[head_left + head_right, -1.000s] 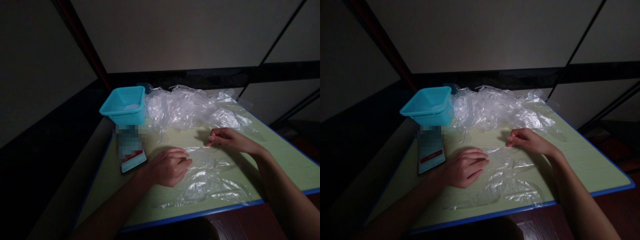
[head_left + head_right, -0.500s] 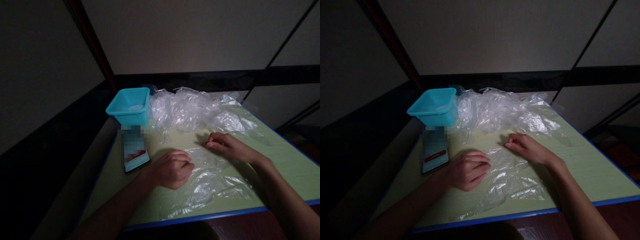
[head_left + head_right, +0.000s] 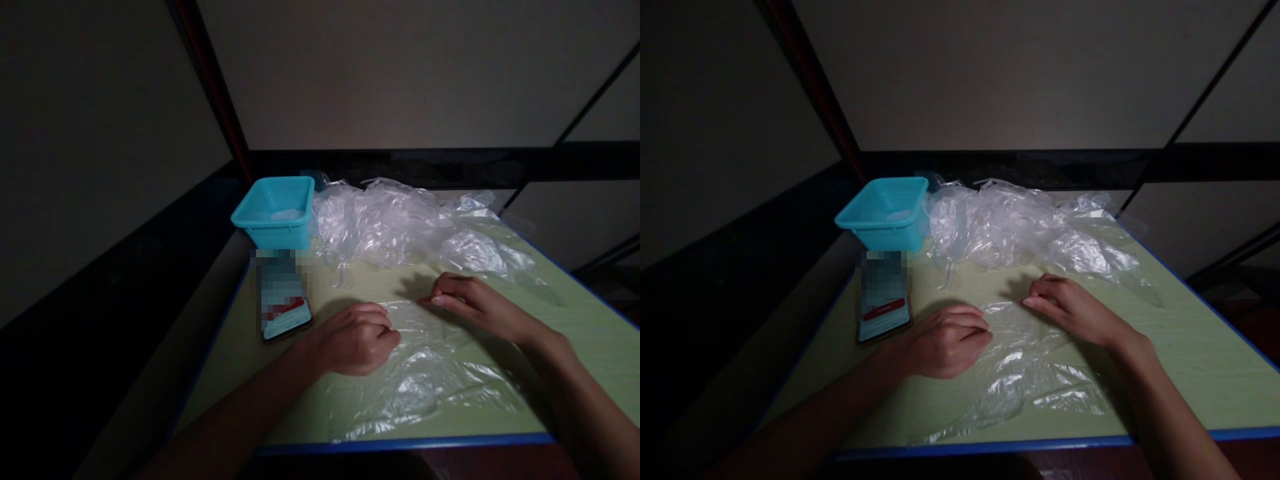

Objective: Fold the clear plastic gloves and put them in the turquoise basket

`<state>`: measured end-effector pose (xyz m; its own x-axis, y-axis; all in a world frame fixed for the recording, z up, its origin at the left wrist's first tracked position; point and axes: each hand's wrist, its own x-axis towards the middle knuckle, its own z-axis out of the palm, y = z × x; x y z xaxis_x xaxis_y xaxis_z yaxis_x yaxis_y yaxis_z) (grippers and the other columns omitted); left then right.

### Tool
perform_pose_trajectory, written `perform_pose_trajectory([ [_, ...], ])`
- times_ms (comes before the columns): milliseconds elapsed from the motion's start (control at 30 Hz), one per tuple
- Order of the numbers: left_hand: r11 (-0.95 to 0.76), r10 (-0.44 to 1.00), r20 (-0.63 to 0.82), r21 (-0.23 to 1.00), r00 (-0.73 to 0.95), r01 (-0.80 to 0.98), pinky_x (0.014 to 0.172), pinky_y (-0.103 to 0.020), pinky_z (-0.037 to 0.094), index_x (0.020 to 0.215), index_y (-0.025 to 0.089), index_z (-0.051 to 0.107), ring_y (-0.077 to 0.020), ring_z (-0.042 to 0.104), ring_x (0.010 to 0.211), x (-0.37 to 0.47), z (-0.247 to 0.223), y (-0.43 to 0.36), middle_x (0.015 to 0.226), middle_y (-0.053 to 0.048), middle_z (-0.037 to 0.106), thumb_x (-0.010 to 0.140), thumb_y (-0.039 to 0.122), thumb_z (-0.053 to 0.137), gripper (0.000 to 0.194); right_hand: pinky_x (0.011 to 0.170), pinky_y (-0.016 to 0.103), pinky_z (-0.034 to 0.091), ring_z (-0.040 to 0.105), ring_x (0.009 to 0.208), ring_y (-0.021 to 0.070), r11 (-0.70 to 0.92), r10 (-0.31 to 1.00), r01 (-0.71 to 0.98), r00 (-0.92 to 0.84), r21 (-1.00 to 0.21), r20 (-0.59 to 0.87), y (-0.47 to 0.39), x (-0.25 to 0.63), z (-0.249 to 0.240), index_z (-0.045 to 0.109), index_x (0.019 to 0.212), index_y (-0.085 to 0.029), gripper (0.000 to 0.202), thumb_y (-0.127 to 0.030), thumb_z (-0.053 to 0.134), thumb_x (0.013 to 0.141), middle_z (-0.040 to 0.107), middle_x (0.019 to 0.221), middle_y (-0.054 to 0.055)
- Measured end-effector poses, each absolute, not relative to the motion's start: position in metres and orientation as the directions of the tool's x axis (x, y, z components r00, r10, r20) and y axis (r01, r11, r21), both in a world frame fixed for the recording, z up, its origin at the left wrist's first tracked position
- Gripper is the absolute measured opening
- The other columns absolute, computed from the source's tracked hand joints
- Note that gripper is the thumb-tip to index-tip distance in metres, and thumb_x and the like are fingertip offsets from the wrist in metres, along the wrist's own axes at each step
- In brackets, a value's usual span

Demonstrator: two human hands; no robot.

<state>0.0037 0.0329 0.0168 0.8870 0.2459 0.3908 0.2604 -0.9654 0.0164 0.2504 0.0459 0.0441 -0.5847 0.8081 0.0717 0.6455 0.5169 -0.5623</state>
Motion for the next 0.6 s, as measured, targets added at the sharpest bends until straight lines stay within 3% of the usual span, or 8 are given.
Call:
perform_pose_trajectory([
  [200,-0.969,0.229,0.405,0.006,0.885,0.248,0.079,-0.027,0.048,0.071,0.012,0.061,-0.0143,0.060,0.070,0.005,0.016,0.031,0.065,-0.004,0.064,0.081,0.010,0.042,0.022,0.069,0.034,0.041,0.055,0.077,0.0200,0.535,0.795,0.666,-0.605,-0.520,0.043,0.047,0.248,0.041,0.055,0.083,-0.019,0.029,-0.040,0.037,0.092,0.057,0.081,0.006],
  [367,-0.974,0.202,0.416,-0.007,0.887,0.226,0.079,-0.027,0.048,0.070,0.014,0.061,-0.0139,0.060,0.068,0.009,0.016,0.025,0.065,-0.004,0.063,0.082,0.010,0.040,0.024,0.075,0.036,0.042,0.055,0.086,0.0213,0.611,0.750,0.622,-0.653,-0.489,0.106,0.046,0.241,0.036,0.054,0.088,-0.019,0.027,-0.040,0.038,0.092,0.059,0.087,0.006],
  [600,-0.977,0.181,0.408,-0.031,0.895,0.212,0.082,-0.025,0.046,0.069,0.015,0.060,-0.0126,0.059,0.065,0.012,0.018,0.018,0.062,-0.002,0.062,0.079,0.010,0.042,0.021,0.094,0.041,0.037,0.047,0.112,0.0243,0.720,0.664,0.554,-0.724,-0.418,0.185,0.044,0.230,0.027,0.049,0.117,-0.021,0.034,-0.041,0.044,0.090,0.057,0.115,0.008],
])
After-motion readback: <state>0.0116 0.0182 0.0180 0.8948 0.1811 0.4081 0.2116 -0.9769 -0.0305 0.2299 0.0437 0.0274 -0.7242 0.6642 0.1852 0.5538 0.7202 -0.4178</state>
